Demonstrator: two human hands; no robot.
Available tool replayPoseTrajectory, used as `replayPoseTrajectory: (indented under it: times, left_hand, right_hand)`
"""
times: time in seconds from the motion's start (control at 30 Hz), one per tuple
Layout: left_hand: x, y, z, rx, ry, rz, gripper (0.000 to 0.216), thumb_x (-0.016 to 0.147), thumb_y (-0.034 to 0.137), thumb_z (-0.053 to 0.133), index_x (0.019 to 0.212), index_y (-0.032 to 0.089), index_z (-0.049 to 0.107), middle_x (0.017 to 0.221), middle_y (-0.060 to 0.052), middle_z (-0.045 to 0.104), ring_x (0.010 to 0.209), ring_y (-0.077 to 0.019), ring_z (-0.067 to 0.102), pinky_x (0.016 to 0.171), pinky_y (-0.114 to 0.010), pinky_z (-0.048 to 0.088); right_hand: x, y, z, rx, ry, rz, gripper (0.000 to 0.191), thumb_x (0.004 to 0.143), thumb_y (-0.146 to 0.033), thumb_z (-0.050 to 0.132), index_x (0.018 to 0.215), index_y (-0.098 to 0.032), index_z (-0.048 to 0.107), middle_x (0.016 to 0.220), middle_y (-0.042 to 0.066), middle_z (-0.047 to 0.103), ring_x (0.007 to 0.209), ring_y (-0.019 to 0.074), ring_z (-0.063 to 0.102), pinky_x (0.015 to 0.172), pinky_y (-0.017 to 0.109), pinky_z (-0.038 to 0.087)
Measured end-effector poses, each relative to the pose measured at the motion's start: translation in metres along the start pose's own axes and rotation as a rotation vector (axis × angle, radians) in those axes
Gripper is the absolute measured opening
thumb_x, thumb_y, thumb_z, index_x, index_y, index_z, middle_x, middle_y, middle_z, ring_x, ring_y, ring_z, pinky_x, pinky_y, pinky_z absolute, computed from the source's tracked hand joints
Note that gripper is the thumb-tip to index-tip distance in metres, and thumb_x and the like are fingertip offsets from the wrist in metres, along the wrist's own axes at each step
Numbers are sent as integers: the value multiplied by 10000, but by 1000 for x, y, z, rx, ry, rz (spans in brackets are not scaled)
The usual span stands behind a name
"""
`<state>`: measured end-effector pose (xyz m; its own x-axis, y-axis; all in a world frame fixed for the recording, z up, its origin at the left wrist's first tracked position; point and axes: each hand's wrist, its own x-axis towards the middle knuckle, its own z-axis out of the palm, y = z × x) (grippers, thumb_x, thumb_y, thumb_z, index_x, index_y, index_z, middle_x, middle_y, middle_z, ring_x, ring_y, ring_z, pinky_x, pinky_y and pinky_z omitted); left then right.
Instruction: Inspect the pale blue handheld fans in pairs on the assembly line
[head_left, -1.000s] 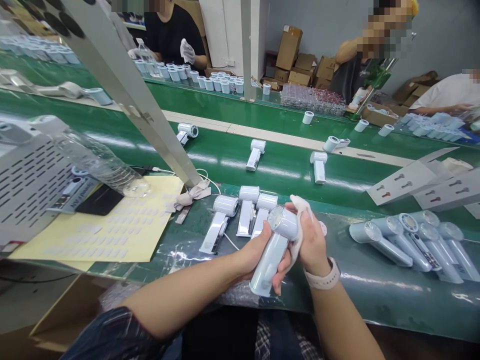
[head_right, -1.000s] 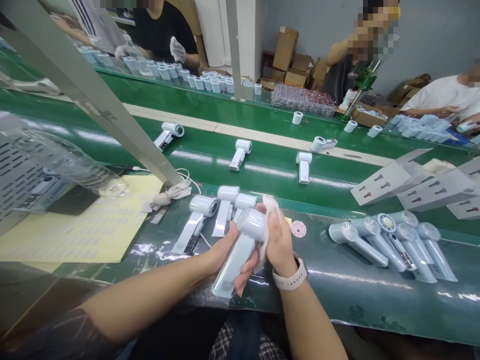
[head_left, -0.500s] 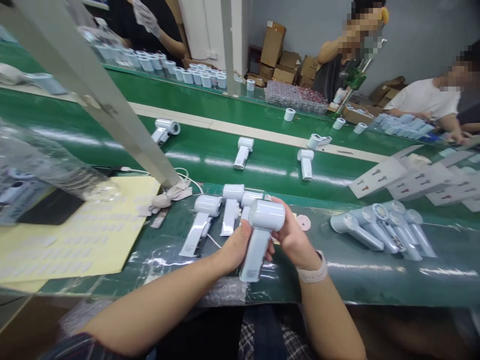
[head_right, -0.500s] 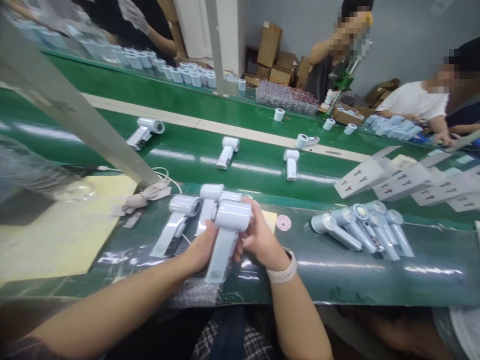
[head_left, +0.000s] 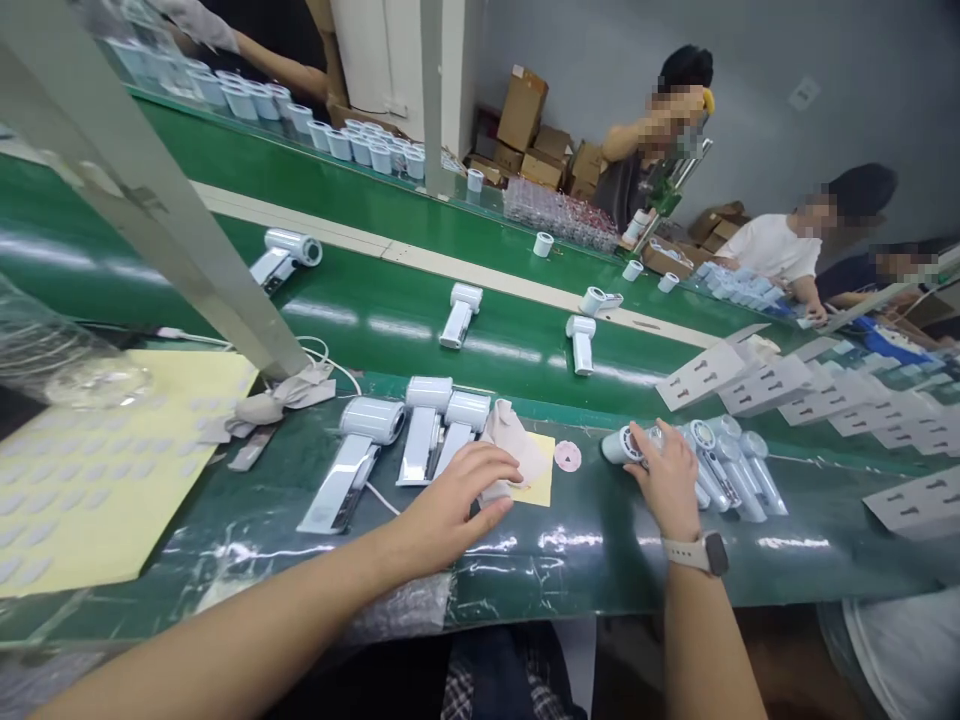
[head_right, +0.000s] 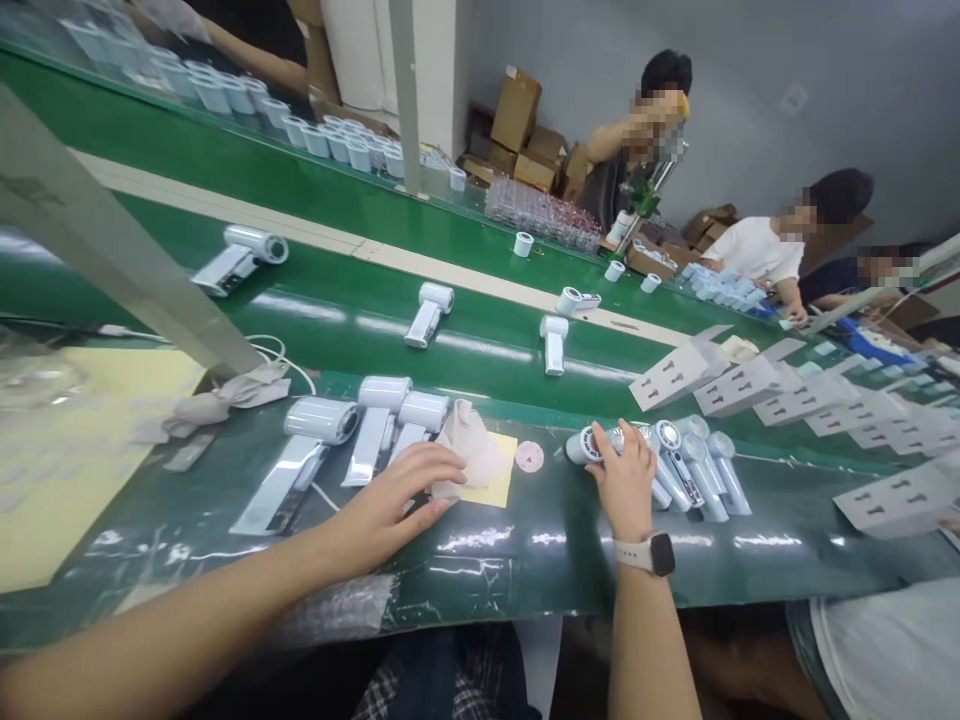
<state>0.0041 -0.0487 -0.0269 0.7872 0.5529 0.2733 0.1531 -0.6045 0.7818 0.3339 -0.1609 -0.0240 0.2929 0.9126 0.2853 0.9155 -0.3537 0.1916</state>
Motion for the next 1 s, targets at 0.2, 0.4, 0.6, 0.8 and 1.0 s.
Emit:
replayPoseTrajectory:
  times: [0.2, 0.4, 0.6, 0.8, 1.0]
  left_hand:
    - [2, -6, 6, 287, 213, 271, 238, 946, 166, 537, 1163, 158, 635, 1249, -162, 648, 1274, -311, 507, 1076, -520, 490]
    - [6, -5, 5, 404, 215, 333, 243, 902, 153, 558, 1135, 137, 628, 1247, -179, 645, 1275, -340, 510, 1066, -503, 506]
    - [10, -13, 9, 403, 249, 339, 333, 870, 183, 600, 1201, 152, 591, 1324, -191, 603, 1326, -340, 467, 1115, -502, 462]
    - [16, -18, 6, 332, 379, 299, 264, 821, 136, 599, 1085, 140, 601, 1321, -196, 571, 1319, -335, 446, 1136, -498, 429]
    - [26, -27, 5, -271, 488, 30, 314, 806, 183, 632, 1118, 188, 602, 1289, -158, 560, 1251, -323, 484, 1114, -571, 402]
  right_hand:
    - [64, -22, -16, 21, -120, 88, 686, 888, -137, 683, 1528, -173, 436, 1503, 233, 466, 1417, 406, 400, 1125, 529, 338]
    - [195, -100, -13, 161, -427, 186, 378, 972, -285, 663, 1338, -207, 613, 1429, 144, 556, 1252, 292, 586, 1045, 467, 491]
    - [267, -184, 21, 207, -477, 320, 364, 986, -345, 660, 1296, -162, 610, 1317, 119, 624, 1117, 263, 656, 934, 473, 576]
    - [267, -264, 29, 402, -463, 226, 354, 998, -353, 640, 1310, -189, 603, 1337, 109, 615, 1121, 258, 653, 935, 472, 576]
    - [251, -256, 5, 636, -465, 128, 334, 992, -367, 649, 1263, -174, 623, 1266, 98, 645, 1058, 240, 670, 894, 445, 586]
